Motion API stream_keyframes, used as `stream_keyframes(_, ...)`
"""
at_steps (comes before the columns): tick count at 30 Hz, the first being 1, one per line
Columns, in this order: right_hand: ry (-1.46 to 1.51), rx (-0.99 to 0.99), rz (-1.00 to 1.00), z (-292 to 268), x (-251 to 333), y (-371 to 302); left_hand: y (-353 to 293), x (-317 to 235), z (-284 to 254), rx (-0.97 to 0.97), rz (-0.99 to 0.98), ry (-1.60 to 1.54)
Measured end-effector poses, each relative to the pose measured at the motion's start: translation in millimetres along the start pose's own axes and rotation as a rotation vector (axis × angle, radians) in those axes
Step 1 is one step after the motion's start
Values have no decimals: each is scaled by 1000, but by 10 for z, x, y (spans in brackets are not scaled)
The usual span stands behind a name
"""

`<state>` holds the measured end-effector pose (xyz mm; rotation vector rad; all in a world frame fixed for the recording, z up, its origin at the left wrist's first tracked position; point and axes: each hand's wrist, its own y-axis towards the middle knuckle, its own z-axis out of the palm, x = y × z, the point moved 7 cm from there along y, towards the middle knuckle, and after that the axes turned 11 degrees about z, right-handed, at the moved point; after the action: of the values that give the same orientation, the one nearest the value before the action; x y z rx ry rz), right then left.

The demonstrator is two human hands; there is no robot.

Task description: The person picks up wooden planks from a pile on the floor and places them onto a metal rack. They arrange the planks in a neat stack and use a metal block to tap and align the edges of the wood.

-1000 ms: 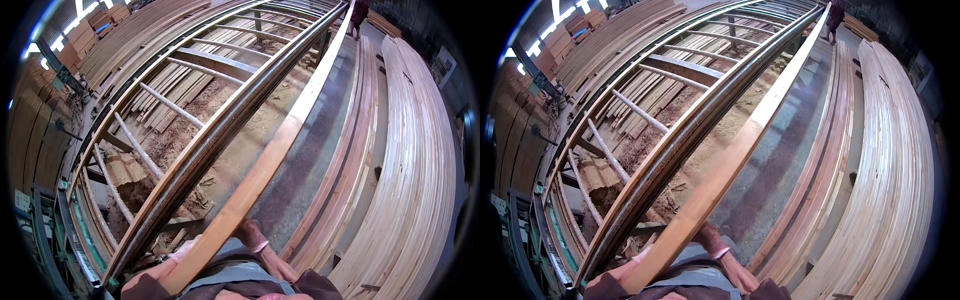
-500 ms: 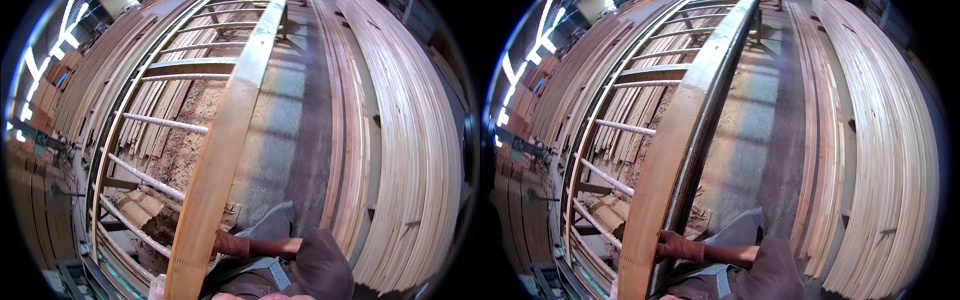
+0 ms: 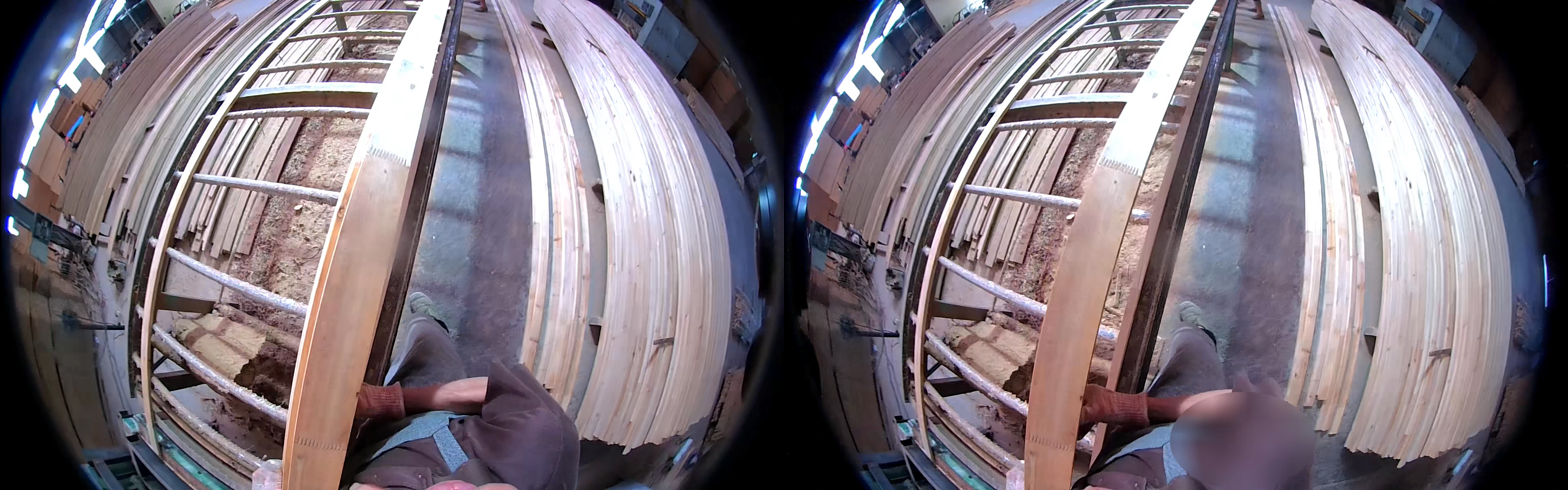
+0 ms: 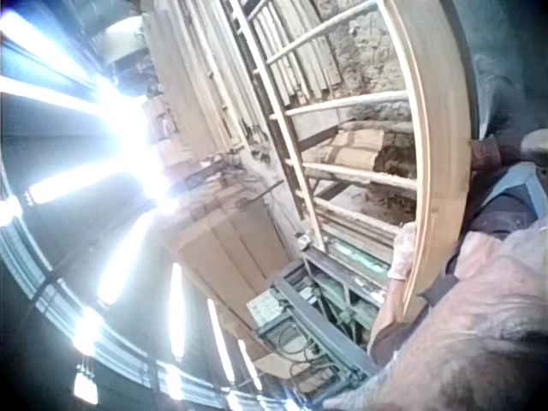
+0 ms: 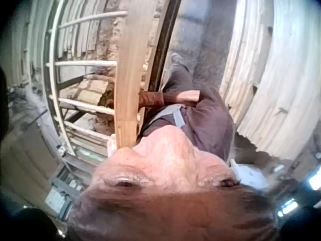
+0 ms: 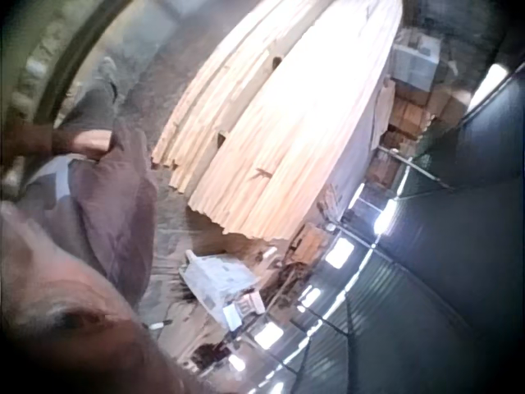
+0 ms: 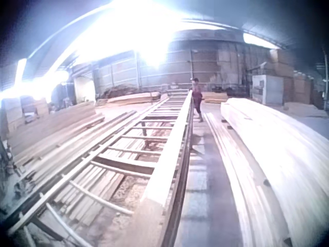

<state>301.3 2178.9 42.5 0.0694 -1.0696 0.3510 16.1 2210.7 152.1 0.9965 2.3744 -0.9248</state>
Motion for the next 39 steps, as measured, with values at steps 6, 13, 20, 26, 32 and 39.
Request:
stream_keyframes(6,-138,-83,70,-141,-600,37,102,509,390,-18,-300,-619)
stream_keyframes(13,-373,-139,83,-336,-1461,3,301,769,496,19,-146,-628)
stream_keyframes(20,-87,-149,331,-233,-1155,160,348,945,608,26,-177,-668)
stream_keyframes(26,-12,-190,436,-170,-848,164,340,1029,629,33,-164,-695)
stream_keyframes(32,-24,-199,467,-153,-703,105,277,1082,689,30,-163,-701)
stream_keyframes(39,264,-162,529,-30,-740,32,177,1106,725,25,-160,-685)
